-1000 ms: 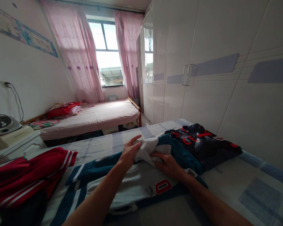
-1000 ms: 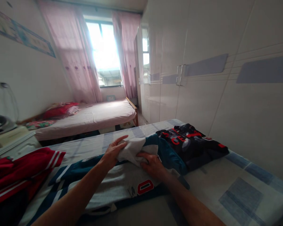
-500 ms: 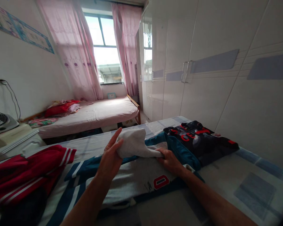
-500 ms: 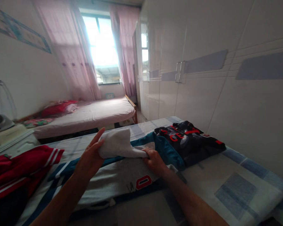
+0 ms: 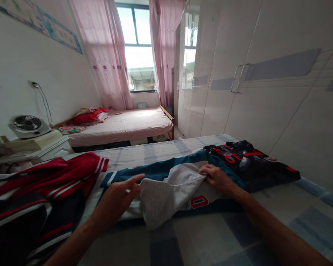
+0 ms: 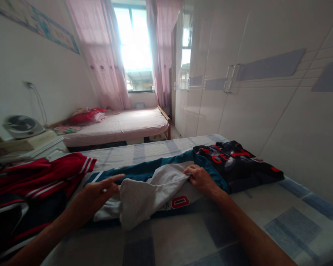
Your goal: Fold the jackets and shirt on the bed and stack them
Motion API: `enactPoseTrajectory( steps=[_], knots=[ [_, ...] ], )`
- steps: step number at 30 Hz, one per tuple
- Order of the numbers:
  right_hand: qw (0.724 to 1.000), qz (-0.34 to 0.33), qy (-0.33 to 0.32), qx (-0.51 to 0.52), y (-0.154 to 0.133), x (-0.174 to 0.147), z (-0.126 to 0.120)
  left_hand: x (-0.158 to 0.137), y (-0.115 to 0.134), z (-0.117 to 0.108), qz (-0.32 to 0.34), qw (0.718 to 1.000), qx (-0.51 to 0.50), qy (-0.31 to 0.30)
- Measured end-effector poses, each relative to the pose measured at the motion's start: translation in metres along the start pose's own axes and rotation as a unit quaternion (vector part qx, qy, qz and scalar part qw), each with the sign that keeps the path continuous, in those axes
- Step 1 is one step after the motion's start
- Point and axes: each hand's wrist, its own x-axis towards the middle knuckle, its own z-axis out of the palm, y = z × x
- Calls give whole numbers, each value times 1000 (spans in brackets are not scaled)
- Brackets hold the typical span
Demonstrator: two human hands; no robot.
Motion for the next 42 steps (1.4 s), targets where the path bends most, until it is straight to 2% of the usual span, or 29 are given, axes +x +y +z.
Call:
enactPoseTrajectory(
  steps=[1, 2, 4, 6, 8, 10, 12, 14, 16, 17, 19, 22, 24, 28, 32, 34, 38, 40, 42],
  knots=[
    [1000, -6, 0, -19, 1, 1, -2, 9, 1, 1, 38, 998, 42, 5],
    [999, -14, 1, -37, 3, 2, -3, 19, 1, 3, 83, 993, 77, -15],
    [998, -33, 3, -62, 6, 5, -7, 35, 2, 12, 160, 976, 114, -91],
    [996, -51, 7, -66, 10, 8, -10, 45, 3, 18, 187, 961, 123, -161],
    [997, -58, 12, -48, 13, 12, -13, 50, 5, 16, 187, 956, 105, -198],
    [999, -47, 20, -16, 16, 18, -16, 53, 6, 4, 165, 962, 39, -215],
    [999, -19, 27, 9, 18, 25, -20, 56, 2, -14, 93, 972, -62, -205],
    [999, 21, 26, 16, 19, 35, -25, 60, -8, -30, -15, 977, -149, -154],
    [998, 56, 23, 16, 22, 45, -27, 64, -24, -39, -105, 974, -184, -78],
    [997, 69, 23, 14, 23, 50, -27, 64, -33, -41, -134, 971, -194, -49],
    [997, 81, 19, 7, 26, 59, -23, 62, -52, -41, -177, 957, -228, -36],
    [997, 66, -1, -26, 31, 65, -12, 48, -72, -39, -237, 911, -325, -90],
    [997, 51, -18, -55, 34, 66, -4, 37, -74, -41, -244, 891, -362, -124],
    [992, 70, -38, -95, 38, 67, -1, 17, -57, -48, -168, 907, -345, -173],
    [994, 97, -45, -37, 41, 73, -10, 12, -41, -48, -151, 920, -278, -231],
    [995, 91, -45, -5, 44, 77, -14, 18, -41, -47, -160, 934, -265, -176],
    [997, 75, -33, 10, 50, 85, -17, 41, -51, -49, -173, 941, -288, 33],
    [997, 79, -26, -2, 53, 87, -15, 49, -58, -50, -177, 951, -248, 56],
    [996, 89, -21, -17, 55, 88, -11, 49, -64, -50, -190, 959, -208, 6]
  ],
)
